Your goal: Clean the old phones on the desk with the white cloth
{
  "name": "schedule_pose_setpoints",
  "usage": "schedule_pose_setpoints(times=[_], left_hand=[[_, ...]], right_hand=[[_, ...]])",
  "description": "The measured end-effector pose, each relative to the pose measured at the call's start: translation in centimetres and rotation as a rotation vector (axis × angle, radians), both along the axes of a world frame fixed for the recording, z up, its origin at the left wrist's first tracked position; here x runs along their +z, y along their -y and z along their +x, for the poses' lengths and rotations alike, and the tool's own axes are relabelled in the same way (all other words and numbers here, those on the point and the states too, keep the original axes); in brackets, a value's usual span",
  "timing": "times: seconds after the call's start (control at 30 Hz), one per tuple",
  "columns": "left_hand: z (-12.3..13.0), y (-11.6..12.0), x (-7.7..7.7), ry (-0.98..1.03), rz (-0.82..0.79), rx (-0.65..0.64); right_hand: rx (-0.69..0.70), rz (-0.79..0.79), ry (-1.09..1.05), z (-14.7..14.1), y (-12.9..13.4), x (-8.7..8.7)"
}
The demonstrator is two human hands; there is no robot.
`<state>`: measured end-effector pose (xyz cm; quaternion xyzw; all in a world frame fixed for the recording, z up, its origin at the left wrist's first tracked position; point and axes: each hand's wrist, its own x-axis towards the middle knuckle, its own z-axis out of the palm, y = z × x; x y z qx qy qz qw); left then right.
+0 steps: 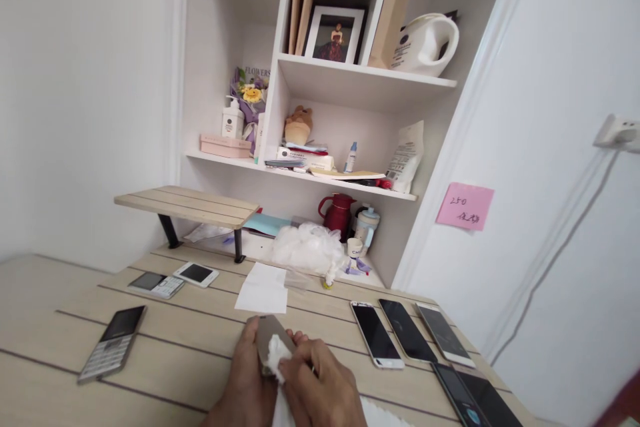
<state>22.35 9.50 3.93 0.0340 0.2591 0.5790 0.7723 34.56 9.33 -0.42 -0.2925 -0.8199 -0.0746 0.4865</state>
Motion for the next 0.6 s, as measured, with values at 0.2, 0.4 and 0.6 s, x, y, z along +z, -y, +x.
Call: schedule_pose_setpoints(times=[0.2, 0.4, 0.6], left_hand=[[-0.2, -1.0, -2.2, -0.003, 0.041, 0.007], [-0.3, -1.3, -4.5, -0.109, 0.029, -0.029], [-0.5, -0.5, -1.3, -0.032, 0.083, 0.012]], right_hand=[[-0.011, -0.081, 0.005, 0.2, 0.1, 0.1], [-0.058, -0.152, 0.03, -0.5, 0.0, -2.0], [0.006, -0.128, -0.031, 0.6, -0.9, -0.2]])
